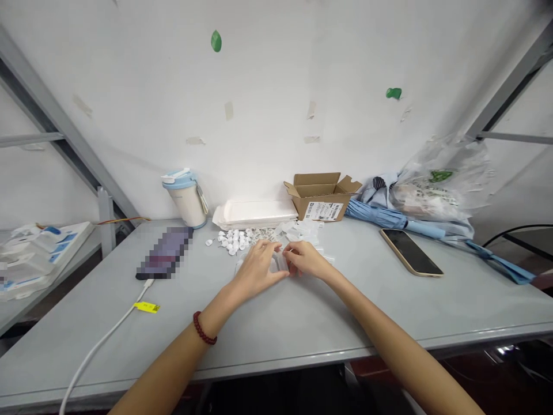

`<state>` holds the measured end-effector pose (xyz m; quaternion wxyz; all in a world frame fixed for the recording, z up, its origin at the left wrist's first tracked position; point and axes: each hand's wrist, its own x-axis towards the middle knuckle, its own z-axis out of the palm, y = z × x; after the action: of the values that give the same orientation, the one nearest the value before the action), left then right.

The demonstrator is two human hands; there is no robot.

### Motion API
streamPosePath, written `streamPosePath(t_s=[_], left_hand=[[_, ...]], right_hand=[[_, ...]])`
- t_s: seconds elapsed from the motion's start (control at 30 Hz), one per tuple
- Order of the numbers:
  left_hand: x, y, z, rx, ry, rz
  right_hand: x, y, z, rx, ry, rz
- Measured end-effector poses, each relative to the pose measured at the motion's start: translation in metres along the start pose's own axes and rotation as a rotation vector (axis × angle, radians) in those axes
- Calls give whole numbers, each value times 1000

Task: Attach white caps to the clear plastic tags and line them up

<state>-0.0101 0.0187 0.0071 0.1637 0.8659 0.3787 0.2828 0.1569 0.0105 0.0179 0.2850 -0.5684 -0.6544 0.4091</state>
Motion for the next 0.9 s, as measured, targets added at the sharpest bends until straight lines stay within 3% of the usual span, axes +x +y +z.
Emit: streamPosePath(t_s=[0.3,0.67,0.9], left_hand=[[-1,4,-6,-30,-138,-57],[-5,0,-10,-12,-196,-4],[-7,-6,-11,10,-176,-18]], right_hand=[[-3,3,4,-244,-5,-105],[-3,7,4,-221,-41,-120],[-5,5,3,-165,-98,-47]])
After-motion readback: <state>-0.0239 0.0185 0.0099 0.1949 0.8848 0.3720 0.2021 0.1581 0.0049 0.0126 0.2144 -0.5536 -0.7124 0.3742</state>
